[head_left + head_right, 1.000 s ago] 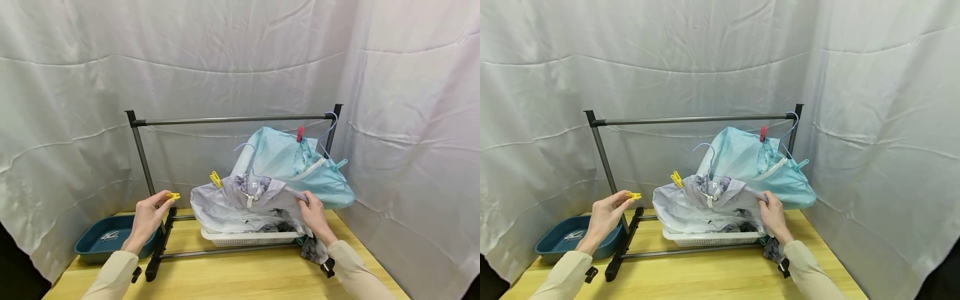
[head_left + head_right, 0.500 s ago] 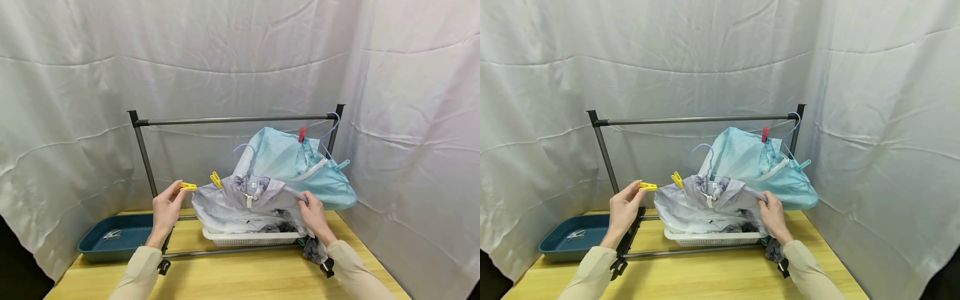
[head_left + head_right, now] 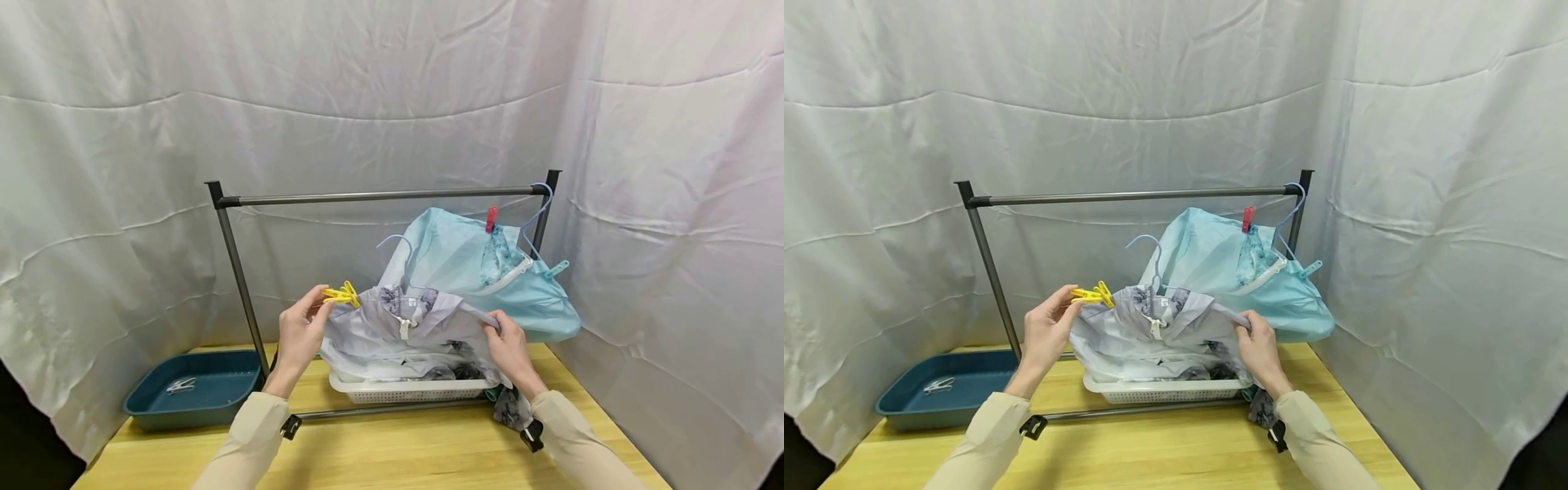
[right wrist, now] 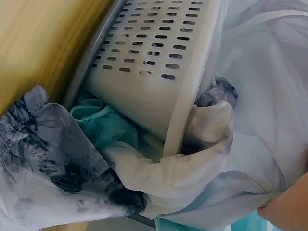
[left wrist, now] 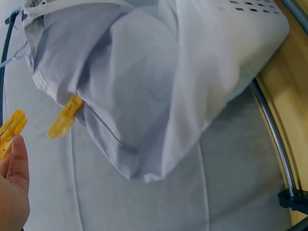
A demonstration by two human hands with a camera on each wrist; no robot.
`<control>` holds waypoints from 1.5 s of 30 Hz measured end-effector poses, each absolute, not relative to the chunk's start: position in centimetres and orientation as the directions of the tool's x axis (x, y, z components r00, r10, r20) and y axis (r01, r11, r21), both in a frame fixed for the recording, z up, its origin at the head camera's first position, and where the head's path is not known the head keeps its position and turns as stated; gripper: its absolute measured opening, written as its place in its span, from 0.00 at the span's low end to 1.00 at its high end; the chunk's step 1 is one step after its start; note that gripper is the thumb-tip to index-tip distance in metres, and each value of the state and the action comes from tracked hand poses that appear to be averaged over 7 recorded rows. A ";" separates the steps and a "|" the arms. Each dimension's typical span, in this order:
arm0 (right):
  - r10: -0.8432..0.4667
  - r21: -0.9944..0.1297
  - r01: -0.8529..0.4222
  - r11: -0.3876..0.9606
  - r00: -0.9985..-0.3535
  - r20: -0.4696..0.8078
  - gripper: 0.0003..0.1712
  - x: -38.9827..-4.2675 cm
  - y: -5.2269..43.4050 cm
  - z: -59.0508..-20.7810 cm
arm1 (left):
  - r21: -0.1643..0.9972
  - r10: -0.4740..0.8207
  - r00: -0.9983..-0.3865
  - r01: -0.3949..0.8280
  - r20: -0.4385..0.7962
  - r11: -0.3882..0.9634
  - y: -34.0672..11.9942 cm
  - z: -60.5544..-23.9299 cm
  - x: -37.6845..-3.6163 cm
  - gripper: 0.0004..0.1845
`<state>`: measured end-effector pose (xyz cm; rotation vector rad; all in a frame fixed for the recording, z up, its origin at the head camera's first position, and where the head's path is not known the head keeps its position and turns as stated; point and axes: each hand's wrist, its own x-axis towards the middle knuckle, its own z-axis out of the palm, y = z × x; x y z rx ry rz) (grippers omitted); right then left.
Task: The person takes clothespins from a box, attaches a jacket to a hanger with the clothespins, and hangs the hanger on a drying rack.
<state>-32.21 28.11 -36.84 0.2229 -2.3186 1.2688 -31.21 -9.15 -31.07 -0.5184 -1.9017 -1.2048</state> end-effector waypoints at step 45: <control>0.094 -0.742 -0.374 0.556 -0.859 0.503 0.07 -32.0 27.3 -36.9 | 0.237 0.482 -0.442 0.872 0.756 0.427 3.6 -26.1 -32.5 0.08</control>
